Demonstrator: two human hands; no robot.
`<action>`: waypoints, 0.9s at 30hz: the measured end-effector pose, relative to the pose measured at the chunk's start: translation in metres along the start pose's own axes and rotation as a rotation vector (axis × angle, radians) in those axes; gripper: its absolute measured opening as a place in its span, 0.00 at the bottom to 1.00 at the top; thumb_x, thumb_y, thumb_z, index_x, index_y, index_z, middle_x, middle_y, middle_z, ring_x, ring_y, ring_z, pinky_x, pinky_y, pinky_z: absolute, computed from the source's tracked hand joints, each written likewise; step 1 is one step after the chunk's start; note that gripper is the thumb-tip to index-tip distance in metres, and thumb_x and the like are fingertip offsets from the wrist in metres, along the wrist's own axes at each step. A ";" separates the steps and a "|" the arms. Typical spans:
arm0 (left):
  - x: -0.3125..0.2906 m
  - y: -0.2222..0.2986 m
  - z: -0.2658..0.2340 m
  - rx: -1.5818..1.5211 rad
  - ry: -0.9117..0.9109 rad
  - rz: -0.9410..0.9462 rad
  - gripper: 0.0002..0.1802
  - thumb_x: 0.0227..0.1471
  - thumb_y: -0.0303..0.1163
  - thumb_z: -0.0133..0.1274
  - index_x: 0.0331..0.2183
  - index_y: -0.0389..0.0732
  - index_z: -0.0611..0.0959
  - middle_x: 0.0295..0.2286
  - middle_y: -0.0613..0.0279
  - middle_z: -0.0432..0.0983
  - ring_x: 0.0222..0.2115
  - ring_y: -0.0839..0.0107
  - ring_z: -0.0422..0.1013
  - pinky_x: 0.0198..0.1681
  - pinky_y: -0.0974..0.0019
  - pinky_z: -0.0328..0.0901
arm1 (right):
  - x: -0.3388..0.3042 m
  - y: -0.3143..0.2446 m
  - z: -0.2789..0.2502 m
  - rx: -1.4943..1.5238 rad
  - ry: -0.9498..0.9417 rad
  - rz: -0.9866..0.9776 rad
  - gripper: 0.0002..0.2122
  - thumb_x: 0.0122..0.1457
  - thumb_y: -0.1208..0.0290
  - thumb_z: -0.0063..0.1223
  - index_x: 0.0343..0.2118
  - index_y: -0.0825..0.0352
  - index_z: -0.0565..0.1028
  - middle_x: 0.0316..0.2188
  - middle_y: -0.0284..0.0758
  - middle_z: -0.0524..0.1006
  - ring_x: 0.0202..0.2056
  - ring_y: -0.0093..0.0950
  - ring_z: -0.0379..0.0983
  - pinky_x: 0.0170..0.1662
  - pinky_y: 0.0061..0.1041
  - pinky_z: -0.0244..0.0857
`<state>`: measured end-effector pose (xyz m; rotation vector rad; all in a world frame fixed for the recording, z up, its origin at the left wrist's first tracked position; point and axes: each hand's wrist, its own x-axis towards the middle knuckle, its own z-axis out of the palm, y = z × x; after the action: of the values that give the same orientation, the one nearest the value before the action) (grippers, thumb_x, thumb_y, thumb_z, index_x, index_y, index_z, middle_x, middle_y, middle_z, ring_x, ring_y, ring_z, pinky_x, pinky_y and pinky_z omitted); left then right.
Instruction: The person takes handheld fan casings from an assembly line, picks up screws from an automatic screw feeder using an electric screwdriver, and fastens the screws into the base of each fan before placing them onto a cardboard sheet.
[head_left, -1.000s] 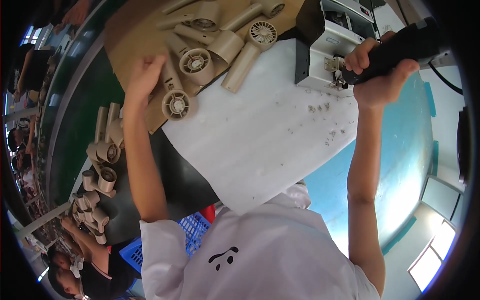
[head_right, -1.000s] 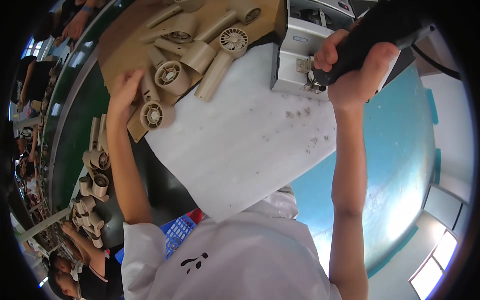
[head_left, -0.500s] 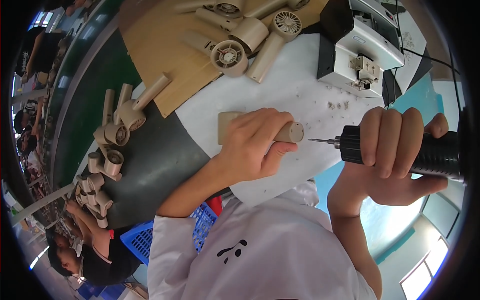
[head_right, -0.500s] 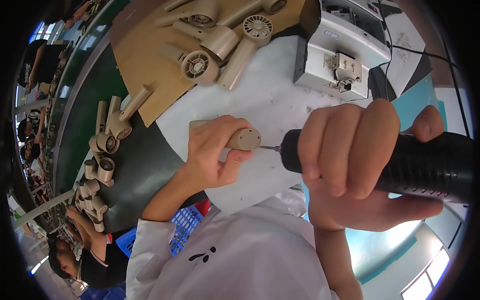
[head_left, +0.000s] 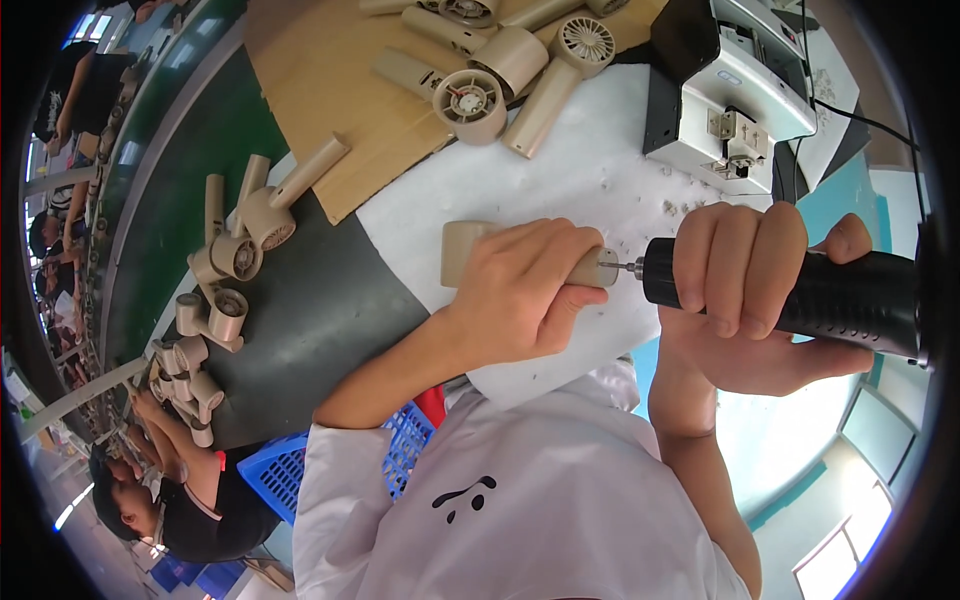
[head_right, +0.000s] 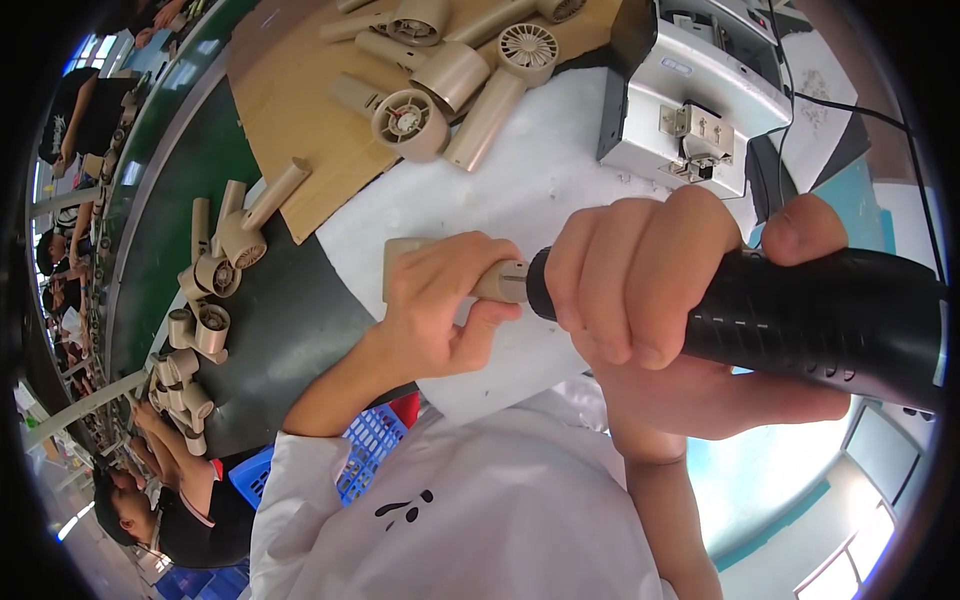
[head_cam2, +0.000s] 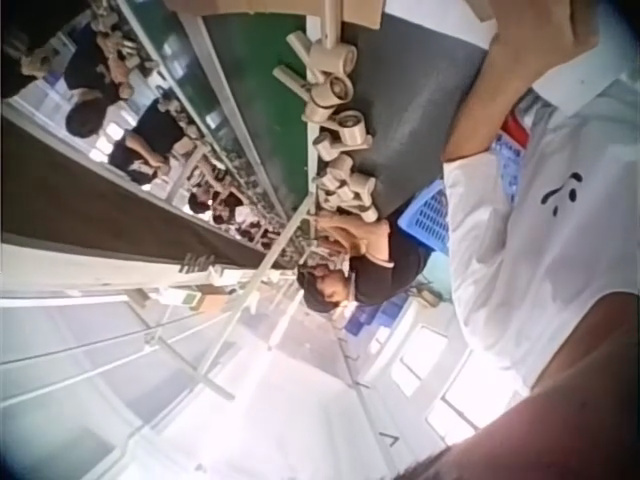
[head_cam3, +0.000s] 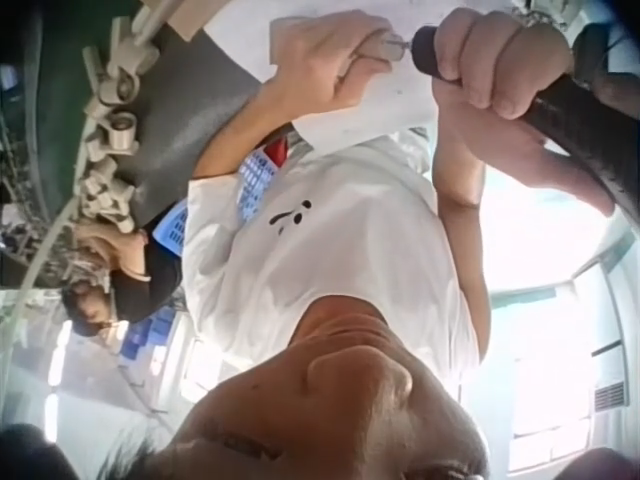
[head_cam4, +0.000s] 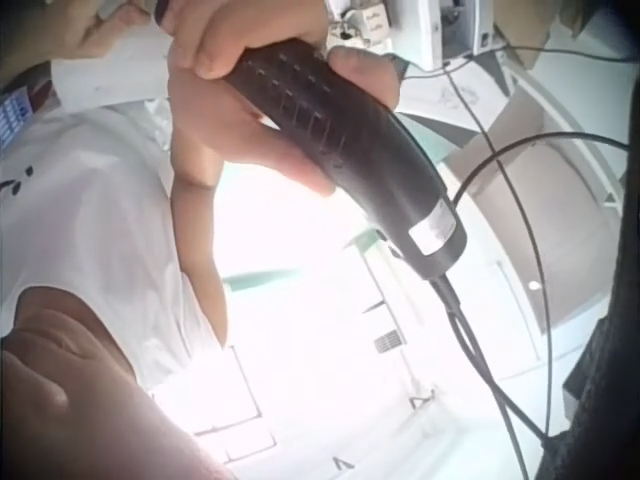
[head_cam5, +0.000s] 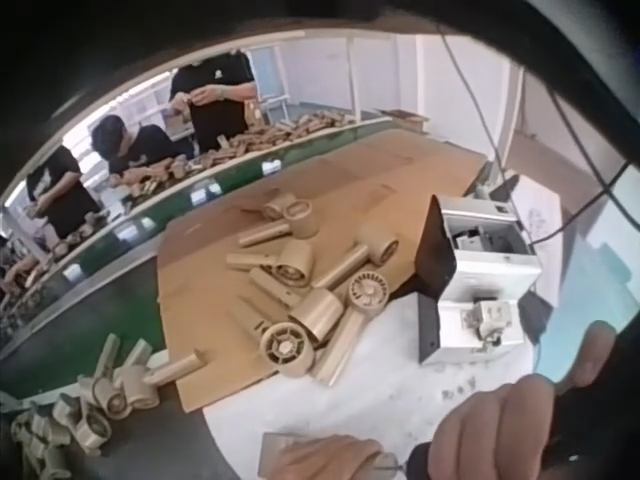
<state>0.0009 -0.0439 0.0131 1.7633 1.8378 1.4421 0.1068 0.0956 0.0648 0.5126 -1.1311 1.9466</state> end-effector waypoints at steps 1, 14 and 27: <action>0.000 0.000 0.001 0.000 0.002 0.000 0.18 0.45 0.33 0.60 0.35 0.32 0.75 0.24 0.54 0.72 0.22 0.55 0.71 0.26 0.60 0.67 | 0.001 -0.001 -0.002 0.000 -0.002 0.001 0.27 0.61 0.40 0.43 0.53 0.58 0.63 0.22 0.24 0.66 0.21 0.15 0.62 0.26 0.18 0.58; 0.007 -0.012 -0.009 -0.030 0.070 -0.054 0.13 0.49 0.31 0.58 0.35 0.34 0.76 0.24 0.56 0.73 0.21 0.60 0.71 0.23 0.64 0.66 | 0.030 -0.038 -0.105 -0.549 0.406 -0.046 0.39 0.49 0.22 0.28 0.43 0.57 0.65 0.17 0.35 0.64 0.18 0.27 0.57 0.27 0.30 0.57; 0.006 -0.014 -0.006 -0.007 0.052 -0.026 0.13 0.48 0.29 0.58 0.34 0.33 0.77 0.24 0.56 0.74 0.20 0.62 0.72 0.24 0.67 0.66 | 0.023 -0.022 -0.103 -0.632 0.645 0.197 0.36 0.53 0.26 0.31 0.42 0.60 0.66 0.17 0.33 0.62 0.18 0.24 0.56 0.26 0.28 0.56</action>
<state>-0.0138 -0.0389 0.0087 1.7076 1.8714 1.4966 0.1162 0.1999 0.0387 -0.5441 -1.2864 1.5911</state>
